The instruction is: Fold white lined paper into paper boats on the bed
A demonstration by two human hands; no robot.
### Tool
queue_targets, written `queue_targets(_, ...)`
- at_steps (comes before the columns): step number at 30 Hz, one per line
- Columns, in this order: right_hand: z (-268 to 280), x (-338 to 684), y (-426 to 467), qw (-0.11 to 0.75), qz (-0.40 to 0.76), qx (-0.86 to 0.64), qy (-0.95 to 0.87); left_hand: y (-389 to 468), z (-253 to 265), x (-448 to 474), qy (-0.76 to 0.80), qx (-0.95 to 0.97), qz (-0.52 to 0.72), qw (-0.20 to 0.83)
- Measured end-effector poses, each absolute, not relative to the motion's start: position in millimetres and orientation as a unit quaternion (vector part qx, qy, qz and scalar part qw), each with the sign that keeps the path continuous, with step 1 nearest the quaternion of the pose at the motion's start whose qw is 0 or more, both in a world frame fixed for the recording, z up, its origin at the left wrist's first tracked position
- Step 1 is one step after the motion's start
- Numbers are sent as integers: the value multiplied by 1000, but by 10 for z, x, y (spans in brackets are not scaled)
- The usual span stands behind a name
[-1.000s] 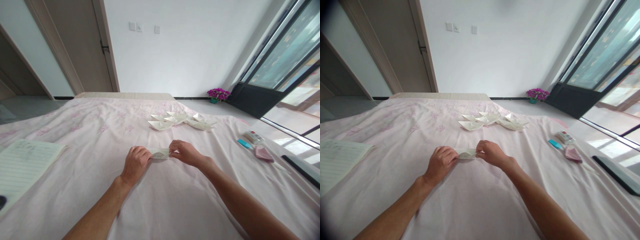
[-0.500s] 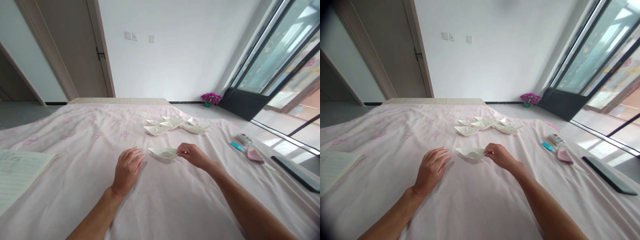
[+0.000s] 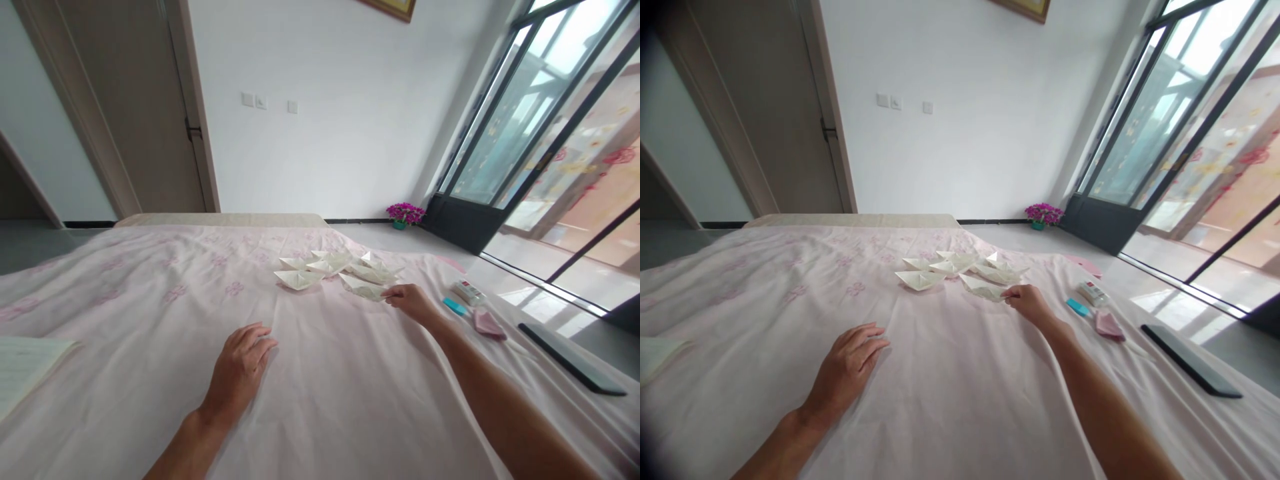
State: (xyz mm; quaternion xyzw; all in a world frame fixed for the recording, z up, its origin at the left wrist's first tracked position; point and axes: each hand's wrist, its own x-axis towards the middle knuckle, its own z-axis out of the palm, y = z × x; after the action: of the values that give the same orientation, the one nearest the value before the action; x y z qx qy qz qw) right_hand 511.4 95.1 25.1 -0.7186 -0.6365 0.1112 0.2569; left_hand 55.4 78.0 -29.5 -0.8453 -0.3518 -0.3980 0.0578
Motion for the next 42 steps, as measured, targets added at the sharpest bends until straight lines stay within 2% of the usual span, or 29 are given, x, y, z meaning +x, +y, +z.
queue_targets(23,220,4830,1549,191,86,-700,-683,798,-321,550,-346,-851,-394,27)
queue_targets(42,130,4719,1625,259,86,-675,-686,803,-332,549,-346,-854,-389,17)
